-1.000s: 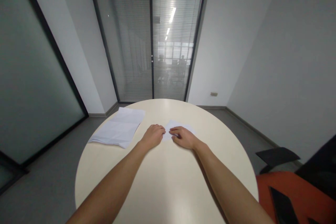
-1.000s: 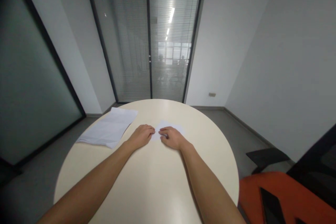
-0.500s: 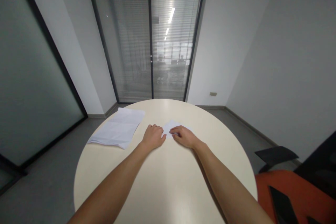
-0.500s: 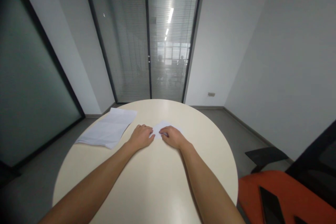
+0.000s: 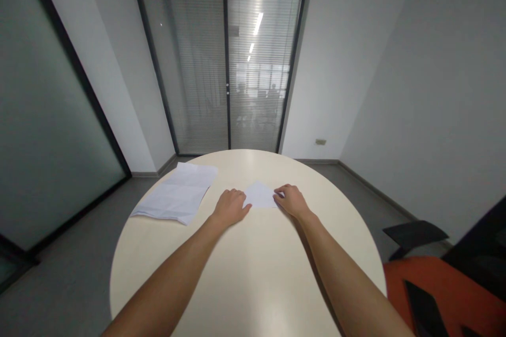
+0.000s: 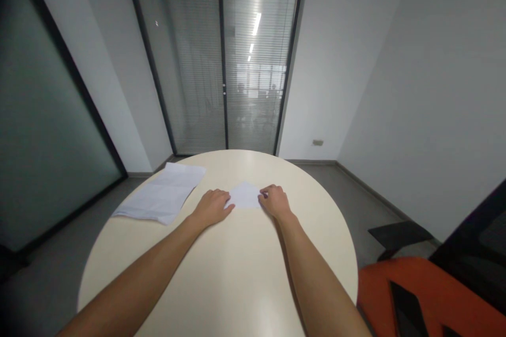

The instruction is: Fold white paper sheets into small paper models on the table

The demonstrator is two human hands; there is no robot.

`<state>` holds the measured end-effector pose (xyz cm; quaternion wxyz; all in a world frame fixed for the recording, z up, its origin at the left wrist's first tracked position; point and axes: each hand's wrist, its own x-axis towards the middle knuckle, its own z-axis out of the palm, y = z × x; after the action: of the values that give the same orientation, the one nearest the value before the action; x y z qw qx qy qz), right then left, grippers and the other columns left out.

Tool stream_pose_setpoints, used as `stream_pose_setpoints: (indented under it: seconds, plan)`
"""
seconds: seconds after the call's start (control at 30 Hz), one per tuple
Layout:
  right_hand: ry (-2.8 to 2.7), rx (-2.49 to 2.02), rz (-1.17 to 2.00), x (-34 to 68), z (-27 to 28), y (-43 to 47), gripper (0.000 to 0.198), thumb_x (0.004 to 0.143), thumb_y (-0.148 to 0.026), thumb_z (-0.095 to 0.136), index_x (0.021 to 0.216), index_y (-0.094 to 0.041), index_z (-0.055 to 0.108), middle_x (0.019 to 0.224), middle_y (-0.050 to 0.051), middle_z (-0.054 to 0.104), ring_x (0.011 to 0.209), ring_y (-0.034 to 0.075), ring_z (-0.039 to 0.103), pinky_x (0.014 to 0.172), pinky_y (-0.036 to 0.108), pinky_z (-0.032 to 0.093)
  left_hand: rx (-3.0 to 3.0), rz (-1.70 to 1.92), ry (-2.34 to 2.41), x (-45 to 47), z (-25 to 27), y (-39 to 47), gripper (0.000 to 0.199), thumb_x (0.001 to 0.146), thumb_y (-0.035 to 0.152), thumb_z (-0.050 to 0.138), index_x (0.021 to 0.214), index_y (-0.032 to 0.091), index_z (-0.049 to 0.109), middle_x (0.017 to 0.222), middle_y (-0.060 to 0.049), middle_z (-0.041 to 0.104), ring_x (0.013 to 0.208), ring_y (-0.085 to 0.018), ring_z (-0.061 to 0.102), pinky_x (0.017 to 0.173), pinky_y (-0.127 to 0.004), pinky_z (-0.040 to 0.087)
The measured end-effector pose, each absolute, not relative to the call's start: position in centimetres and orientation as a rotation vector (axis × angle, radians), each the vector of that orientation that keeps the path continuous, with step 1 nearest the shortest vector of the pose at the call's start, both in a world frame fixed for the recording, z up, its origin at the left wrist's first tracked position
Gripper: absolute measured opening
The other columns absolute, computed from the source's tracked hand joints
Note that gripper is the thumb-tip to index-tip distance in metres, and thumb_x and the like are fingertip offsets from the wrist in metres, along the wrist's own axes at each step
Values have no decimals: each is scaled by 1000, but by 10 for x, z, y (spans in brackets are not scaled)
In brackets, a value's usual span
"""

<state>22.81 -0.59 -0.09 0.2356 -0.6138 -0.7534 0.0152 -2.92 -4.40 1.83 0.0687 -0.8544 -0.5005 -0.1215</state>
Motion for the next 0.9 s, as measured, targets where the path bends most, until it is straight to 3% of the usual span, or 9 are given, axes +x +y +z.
stream_pose_setpoints:
  seconds: [0.33,0.57,0.9]
  plan:
    - [-2003,-1759,-23,229,-8,-2,31,87,-39,64,108,-21,79,115,15,73,106,31,66,92,40,51,-2624,-334,-1503,-28,18,-46,29,99,35,48,112,19,69,126,-13,69,109,-29,67,90,-42,53]
    - [-1840,-1898,-67,235,-9,-1,25,84,-34,64,98,-22,81,106,14,74,96,30,68,82,39,53,-2654,-352,-1526,-29,19,-46,26,97,29,50,111,20,70,118,-12,69,107,-28,66,92,-41,51]
    - [-1845,-2017,104,232,8,-8,29,87,-35,61,105,-23,80,117,14,72,108,32,65,89,41,51,-2669,-329,-1475,-26,23,-49,23,98,26,49,104,20,70,112,-11,70,108,-28,60,90,-40,52]
